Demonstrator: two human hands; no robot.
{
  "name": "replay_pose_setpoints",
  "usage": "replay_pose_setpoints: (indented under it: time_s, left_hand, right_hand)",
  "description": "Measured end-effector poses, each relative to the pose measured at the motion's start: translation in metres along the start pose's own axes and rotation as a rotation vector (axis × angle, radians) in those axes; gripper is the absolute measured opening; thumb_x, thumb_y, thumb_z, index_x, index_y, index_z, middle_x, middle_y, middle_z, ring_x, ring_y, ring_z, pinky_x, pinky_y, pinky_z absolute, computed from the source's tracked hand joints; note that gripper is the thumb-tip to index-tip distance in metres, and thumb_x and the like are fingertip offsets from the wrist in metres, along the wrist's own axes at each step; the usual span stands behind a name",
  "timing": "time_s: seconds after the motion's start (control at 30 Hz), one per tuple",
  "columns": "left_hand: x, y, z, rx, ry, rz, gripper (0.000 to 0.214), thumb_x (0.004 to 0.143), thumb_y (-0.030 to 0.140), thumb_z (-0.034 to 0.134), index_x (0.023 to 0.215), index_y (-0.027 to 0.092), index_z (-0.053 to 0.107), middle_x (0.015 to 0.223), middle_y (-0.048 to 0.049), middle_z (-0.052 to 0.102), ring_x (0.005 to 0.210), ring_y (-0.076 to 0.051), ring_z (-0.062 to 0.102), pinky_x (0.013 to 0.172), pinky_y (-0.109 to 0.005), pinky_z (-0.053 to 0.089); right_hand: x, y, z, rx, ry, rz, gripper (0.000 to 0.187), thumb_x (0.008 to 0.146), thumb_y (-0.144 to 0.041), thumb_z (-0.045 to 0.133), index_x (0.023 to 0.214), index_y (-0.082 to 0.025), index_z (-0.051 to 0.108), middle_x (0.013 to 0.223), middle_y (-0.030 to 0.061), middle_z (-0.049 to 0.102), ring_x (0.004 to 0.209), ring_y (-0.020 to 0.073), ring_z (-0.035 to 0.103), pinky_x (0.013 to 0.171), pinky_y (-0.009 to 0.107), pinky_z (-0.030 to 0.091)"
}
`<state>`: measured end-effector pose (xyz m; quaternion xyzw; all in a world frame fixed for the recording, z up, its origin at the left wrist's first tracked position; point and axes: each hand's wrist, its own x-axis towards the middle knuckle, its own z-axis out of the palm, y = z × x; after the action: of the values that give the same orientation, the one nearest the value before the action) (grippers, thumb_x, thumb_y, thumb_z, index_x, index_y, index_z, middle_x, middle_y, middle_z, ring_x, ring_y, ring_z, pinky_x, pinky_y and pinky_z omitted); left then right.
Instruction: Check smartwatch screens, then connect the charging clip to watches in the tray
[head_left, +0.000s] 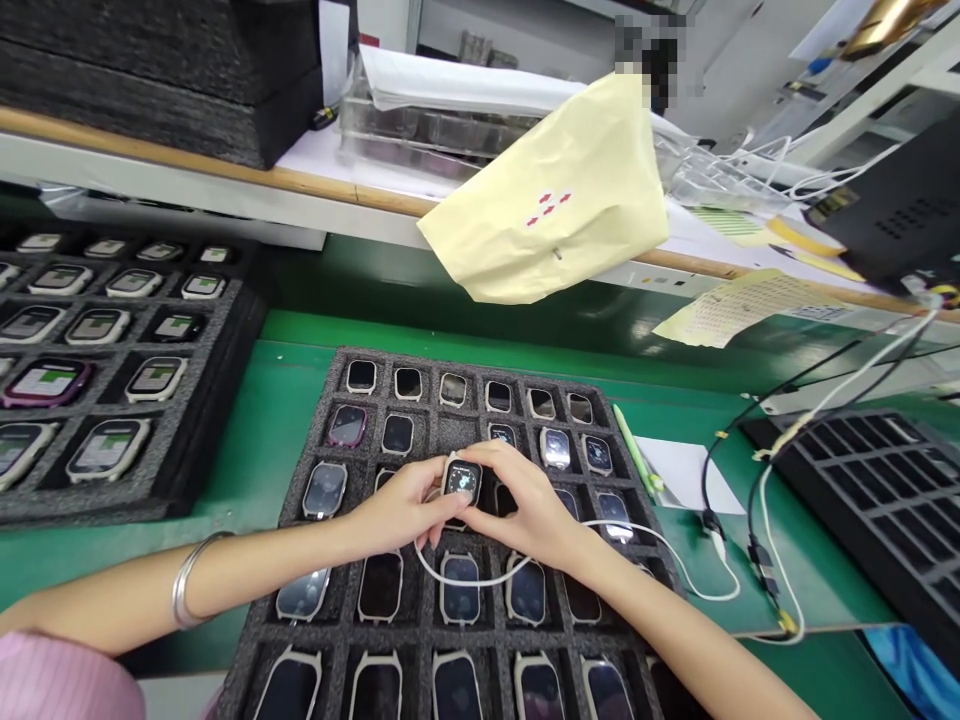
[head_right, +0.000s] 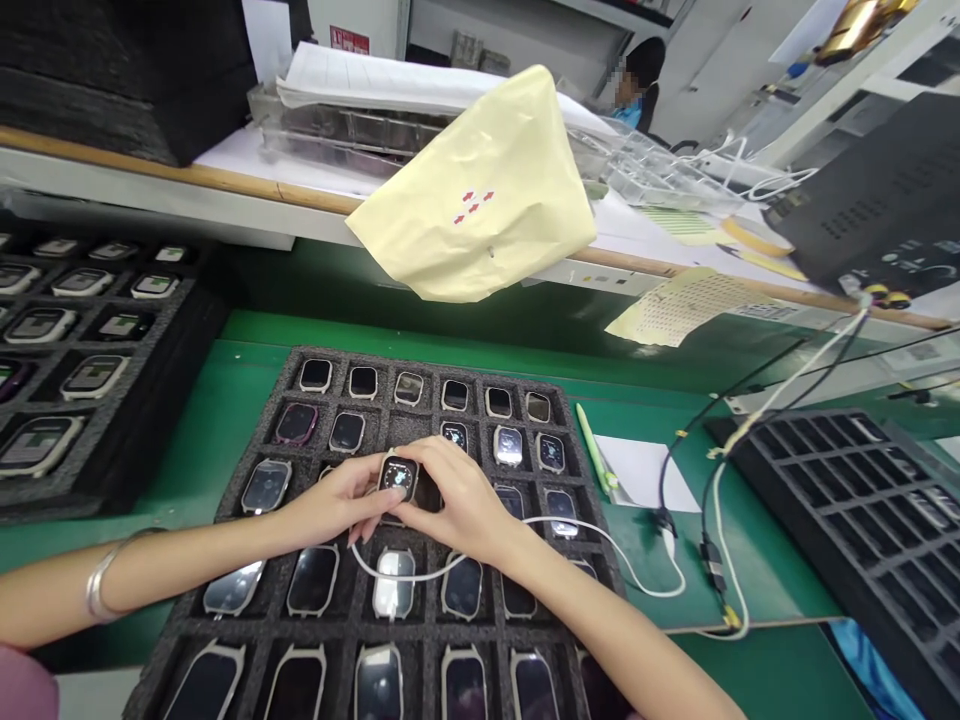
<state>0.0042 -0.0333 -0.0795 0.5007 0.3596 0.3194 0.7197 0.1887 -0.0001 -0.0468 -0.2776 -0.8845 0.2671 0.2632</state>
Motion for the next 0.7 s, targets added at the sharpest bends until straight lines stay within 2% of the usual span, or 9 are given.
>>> replay_pose_setpoints:
  time_s: [0.17,0.5,0.63,0.7]
  left_hand:
    - [0.000,0.002,0.000,0.001,-0.004,-0.020,0.043,0.084,0.048,0.055,0.105,0.012,0.050,0.048,0.0079,0.045,0.038,-0.008,0.042,0.037,-0.018,0.037]
    - [0.000,0.001,0.001,0.013,0.003,-0.009,0.040,0.085,0.048,0.055,0.105,0.013,0.050,0.052,0.0069,0.046,0.040,-0.008,0.044,0.038,-0.018,0.037]
    - [-0.002,0.005,-0.002,-0.070,-0.049,0.000,0.038,0.084,0.045,0.059,0.103,0.013,0.051,0.049,0.0070,0.047,0.038,-0.008,0.041,0.038,-0.017,0.034]
    - [-0.004,0.009,-0.003,-0.149,-0.135,0.025,0.032,0.085,0.042,0.059,0.098,0.013,0.053,0.057,0.0019,0.057,0.039,-0.006,0.040,0.039,-0.018,0.031]
  right_hand:
    - [0.000,0.000,-0.001,0.000,-0.026,0.005,0.034,0.085,-0.022,0.065,0.116,-0.020,0.051,0.106,0.0098,0.060,0.098,0.0249,0.058,0.084,0.041,0.051]
    - [0.000,0.003,0.000,-0.039,0.005,-0.027,0.034,0.085,-0.022,0.063,0.117,-0.019,0.053,0.108,0.0110,0.053,0.098,0.0255,0.055,0.082,0.040,0.051]
    - [0.001,0.004,-0.008,0.171,-0.024,-0.040,0.039,0.086,-0.028,0.066,0.122,-0.019,0.054,0.108,0.0111,0.054,0.100,0.0251,0.054,0.085,0.041,0.048]
    - [0.003,0.006,-0.011,0.374,-0.045,-0.012,0.036,0.088,-0.032,0.066,0.121,-0.020,0.058,0.108,0.0108,0.054,0.100,0.0246,0.054,0.087,0.042,0.046]
